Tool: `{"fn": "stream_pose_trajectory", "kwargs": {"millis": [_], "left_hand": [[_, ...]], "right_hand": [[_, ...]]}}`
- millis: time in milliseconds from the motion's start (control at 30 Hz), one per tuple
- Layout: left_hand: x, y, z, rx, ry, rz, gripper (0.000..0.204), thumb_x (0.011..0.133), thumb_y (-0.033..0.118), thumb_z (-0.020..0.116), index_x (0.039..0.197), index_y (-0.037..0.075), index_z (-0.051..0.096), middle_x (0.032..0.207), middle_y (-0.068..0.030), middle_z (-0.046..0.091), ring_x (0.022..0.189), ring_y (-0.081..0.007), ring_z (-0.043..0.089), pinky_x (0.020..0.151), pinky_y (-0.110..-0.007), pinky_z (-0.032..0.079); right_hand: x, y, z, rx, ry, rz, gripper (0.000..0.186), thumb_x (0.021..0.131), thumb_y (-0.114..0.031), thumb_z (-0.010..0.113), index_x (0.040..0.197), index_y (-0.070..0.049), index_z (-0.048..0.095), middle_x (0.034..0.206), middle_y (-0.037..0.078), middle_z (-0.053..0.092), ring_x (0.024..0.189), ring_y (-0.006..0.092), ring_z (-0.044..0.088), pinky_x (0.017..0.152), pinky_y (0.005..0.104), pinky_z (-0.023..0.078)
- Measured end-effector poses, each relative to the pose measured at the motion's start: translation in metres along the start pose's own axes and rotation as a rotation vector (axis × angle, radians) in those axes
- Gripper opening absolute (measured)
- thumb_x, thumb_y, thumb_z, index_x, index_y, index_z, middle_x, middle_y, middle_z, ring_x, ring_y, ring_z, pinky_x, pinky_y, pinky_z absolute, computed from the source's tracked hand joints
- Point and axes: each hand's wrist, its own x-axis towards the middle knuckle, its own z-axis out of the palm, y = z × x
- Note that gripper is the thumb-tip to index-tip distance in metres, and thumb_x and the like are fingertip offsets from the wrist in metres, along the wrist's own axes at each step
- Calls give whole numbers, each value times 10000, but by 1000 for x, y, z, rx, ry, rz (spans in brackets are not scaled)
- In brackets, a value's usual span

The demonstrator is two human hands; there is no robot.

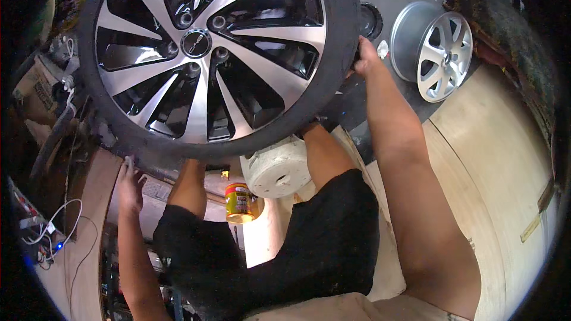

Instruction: Repairing a car wheel rim by applying filler and sanding the surface.

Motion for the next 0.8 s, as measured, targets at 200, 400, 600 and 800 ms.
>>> {"fn": "stream_pose_trajectory", "kwargs": {"millis": [200,400,600,800], "left_hand": [[-160,-135,-49,-20,-68,-80,433,1138,330,644,1488,76,658,1417,-60,680,1231,-199,653,1051,-329,512],[-406,-294,-115,-495,-102,-618,542,1012,370,725,1405,-4,705,1384,-113,757,1239,-331,714,1131,-484,530],[-490,-310,-122,-474,-231,-416,553,1005,377,731,1410,1,703,1393,-115,753,1246,-333,711,1135,-485,526],[-527,-315,-112,-409,-388,-173,567,997,385,738,1416,6,700,1403,-119,748,1254,-335,707,1140,-486,522]], "right_hand": [[-145,69,-47,-582,562,-359,624,1018,-460,729,1446,-11,660,1490,233,675,1399,415,614,1160,564,454],[-344,202,-97,-704,535,-487,325,1092,-347,692,1201,-41,692,897,22,639,767,140,595,669,330,495],[-524,261,-34,-906,431,-204,219,1077,-243,630,1113,-29,657,869,77,657,697,187,623,621,344,482],[-539,246,-29,-1273,256,-189,352,986,-263,684,1196,16,727,1026,185,752,906,299,719,806,439,554]]}}
